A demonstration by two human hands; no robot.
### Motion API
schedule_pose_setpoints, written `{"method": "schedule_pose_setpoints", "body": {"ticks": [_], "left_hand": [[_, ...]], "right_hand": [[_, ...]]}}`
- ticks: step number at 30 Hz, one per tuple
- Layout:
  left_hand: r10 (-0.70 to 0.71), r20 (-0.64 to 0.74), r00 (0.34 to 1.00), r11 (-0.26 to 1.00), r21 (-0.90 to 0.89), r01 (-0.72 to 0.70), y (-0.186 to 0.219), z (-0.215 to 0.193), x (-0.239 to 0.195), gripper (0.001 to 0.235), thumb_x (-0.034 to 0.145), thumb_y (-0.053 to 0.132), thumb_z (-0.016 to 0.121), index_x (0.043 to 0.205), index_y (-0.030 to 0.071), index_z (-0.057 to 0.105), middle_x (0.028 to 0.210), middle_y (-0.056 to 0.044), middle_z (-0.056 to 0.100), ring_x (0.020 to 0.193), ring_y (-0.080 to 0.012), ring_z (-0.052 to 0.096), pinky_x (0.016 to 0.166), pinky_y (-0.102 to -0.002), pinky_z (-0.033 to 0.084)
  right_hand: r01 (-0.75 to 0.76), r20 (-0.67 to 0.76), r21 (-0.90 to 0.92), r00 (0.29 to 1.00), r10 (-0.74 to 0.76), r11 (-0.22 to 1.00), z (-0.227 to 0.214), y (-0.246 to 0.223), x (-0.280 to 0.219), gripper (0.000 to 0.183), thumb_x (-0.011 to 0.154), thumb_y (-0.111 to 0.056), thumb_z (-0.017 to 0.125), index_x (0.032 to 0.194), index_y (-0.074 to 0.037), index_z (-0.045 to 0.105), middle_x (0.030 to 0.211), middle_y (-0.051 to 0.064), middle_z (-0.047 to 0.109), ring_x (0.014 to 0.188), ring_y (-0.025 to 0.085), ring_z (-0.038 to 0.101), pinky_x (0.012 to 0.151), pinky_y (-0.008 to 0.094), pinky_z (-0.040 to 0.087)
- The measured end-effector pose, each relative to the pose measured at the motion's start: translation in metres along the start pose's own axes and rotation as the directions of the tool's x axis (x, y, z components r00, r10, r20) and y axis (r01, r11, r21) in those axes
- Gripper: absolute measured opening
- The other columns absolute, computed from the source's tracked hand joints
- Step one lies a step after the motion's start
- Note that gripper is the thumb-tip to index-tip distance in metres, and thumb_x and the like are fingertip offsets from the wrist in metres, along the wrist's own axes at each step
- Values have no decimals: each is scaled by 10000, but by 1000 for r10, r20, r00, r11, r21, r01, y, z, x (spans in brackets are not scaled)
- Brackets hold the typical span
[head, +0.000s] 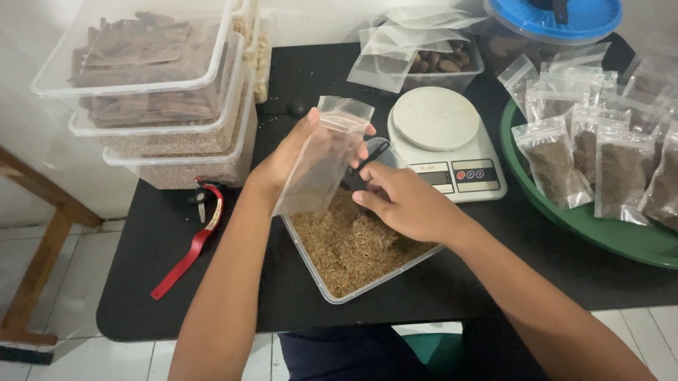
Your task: Filling small plastic bags with granular food material, sealing them, and weighing them on a digital scale.
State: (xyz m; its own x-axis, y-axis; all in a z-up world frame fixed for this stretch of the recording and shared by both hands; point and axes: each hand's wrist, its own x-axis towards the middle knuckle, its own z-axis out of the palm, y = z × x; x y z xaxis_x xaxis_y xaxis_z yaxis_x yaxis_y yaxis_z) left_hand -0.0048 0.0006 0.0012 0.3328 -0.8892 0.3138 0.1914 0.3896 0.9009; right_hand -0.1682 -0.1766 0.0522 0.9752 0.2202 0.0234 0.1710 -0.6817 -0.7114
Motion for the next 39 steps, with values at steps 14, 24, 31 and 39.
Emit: {"method": "schedule_pose_setpoints", "body": {"ticks": [14, 24, 31, 39], "left_hand": [[177, -98, 979, 982, -52, -183, 4, -9, 12, 1006, 914, 741, 503, 1648, 121, 204, 917, -315, 708, 891, -334, 773, 889, -436, 617], [245, -163, 956, 969, 50, -240, 14, 2, 4, 947, 916, 746, 508, 1593, 122, 287, 925, -323, 705, 807, -363, 769, 768, -432, 632], [210, -170, 963, 975, 102, -195, 24, 9, 1, 963, 909, 703, 564, 1600, 105, 259, 952, -302, 716, 832, -345, 772, 780, -457, 636], [331, -204, 921, 780, 609, -146, 61, 39, -19, 861, 801, 556, 813, 1436, 29, 569, 1031, -204, 715, 999, -307, 709, 960, -481, 566]], "right_hand": [[-29, -109, 50, 993, 34, 998, 1, 6, 4, 266, 1011, -292, 595, 1111, -49, 636, 967, 199, 762, 981, 389, 721, 834, 485, 538], [-10, -190, 191, 981, 47, 981, -3, 3, 7, 274, 1003, -297, 618, 1059, -29, 632, 882, 183, 751, 826, 294, 698, 740, 426, 536], [3, -220, 222, 974, 48, 975, -3, 13, 7, 277, 1029, -302, 595, 1038, -28, 632, 846, 175, 735, 736, 257, 642, 671, 395, 515], [14, -270, 313, 960, 75, 950, -10, 6, 6, 315, 1036, -312, 578, 1059, 2, 582, 934, 225, 678, 944, 356, 659, 819, 487, 536]]}}
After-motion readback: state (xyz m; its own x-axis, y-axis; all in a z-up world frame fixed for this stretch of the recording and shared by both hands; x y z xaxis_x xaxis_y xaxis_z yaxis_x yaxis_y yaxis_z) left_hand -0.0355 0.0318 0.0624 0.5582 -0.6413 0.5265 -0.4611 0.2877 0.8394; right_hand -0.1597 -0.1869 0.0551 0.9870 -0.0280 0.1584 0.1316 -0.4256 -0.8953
